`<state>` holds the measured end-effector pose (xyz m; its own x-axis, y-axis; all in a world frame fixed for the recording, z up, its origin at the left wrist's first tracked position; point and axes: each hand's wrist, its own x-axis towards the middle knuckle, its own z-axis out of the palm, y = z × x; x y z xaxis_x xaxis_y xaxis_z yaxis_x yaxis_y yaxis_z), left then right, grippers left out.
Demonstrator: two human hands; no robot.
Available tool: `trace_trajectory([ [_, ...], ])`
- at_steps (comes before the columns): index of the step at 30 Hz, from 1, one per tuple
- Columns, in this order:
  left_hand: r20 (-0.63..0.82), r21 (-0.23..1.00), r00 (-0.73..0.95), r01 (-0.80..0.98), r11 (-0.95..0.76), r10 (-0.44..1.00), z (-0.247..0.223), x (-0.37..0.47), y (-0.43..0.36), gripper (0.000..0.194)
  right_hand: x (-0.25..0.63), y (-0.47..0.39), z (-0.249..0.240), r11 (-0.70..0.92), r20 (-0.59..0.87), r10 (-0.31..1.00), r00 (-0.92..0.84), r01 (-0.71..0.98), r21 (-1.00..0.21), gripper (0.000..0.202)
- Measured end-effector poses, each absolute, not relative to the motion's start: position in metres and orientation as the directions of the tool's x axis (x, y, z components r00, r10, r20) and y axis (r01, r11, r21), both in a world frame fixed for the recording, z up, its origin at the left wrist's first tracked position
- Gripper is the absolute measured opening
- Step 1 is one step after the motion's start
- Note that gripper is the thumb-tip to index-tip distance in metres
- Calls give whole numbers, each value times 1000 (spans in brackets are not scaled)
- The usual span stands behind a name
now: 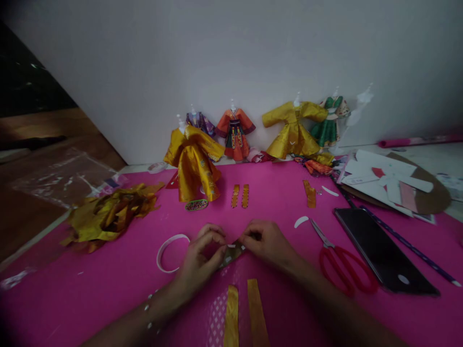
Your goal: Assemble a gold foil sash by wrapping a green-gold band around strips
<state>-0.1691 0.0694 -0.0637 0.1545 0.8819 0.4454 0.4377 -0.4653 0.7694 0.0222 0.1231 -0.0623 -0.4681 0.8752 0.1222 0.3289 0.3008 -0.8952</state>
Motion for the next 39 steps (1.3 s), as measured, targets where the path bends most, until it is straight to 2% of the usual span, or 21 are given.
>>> trace_trajectory([
  [4,611,483,282,607,-631,740,-61,-172,62,14,22,126,-67,265,82,895,-439,374,-889,18],
  [8,722,195,398,669,-717,567,-57,-171,56,11,22,126,-70,271,79,891,-447,384,-883,18],
  [11,701,34,510,675,-737,498,-54,-166,52,8,23,126,-72,293,86,876,-475,381,-877,20],
  [15,585,-120,659,646,-754,472,-53,-162,49,21,25,127,-73,288,45,861,-506,412,-865,24],
  [21,473,-227,753,607,-762,459,-52,-162,54,25,26,127,-71,300,35,850,-526,428,-853,26],
  [26,487,-194,678,699,-688,551,-35,-166,59,22,27,129,-78,329,67,854,-516,436,-838,22],
  [30,461,-203,629,762,-615,626,-10,-191,52,20,29,130,-83,336,67,844,-532,428,-839,27],
  [35,417,-200,428,904,-378,802,18,-272,32,17,30,130,-78,352,40,832,-554,470,-810,32],
  [39,424,-167,57,986,16,904,46,-367,16,16,29,132,-78,354,33,827,-561,475,-806,31],
])
